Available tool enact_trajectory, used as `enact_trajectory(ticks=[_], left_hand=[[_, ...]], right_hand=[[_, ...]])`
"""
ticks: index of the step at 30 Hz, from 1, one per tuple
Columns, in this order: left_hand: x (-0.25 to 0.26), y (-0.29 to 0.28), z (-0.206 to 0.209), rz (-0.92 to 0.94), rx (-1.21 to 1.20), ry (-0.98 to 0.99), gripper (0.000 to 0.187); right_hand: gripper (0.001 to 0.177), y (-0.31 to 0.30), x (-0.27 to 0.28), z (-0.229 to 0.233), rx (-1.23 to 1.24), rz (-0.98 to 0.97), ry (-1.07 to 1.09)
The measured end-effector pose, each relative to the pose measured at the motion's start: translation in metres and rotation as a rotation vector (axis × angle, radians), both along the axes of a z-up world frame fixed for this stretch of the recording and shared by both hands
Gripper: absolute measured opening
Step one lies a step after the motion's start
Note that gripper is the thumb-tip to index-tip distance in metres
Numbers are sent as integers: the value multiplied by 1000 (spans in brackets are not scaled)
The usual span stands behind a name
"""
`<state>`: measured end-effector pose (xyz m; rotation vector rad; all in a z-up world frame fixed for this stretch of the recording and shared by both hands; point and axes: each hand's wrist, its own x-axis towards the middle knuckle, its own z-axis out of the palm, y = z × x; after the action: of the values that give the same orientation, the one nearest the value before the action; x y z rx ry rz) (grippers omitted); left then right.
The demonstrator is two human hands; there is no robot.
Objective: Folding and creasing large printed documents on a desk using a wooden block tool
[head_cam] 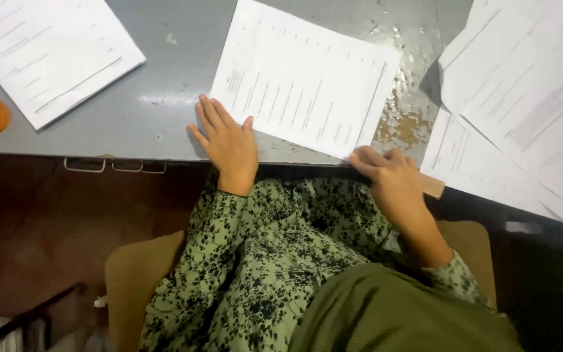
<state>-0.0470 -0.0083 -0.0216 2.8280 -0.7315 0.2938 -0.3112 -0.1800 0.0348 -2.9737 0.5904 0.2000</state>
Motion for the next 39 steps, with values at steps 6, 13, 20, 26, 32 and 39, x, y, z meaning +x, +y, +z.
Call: enact_trajectory(ticks=[6,13,20,26,32,39], left_hand=[[12,1,-10,90,-47,-67,80],[-28,14,20,-69,-365,-188,72],[-91,12,-7,-537,-280,57,85],[-94,-17,-42,-460,-276,8,109],[-87,-25,-78,-495,-404,-208,99],[-82,-12,-64,-580,-449,-86,65]], right_hand=[[60,-19,-48,19,-206,-116,117],[48,-10,-15,4,-29,-155,-347],[45,-9,46,13,77,87,-437],[34,26,133,23,101,224,-507],[29,63,190,11,16,394,-460],[33,95,226,13,87,446,-411]])
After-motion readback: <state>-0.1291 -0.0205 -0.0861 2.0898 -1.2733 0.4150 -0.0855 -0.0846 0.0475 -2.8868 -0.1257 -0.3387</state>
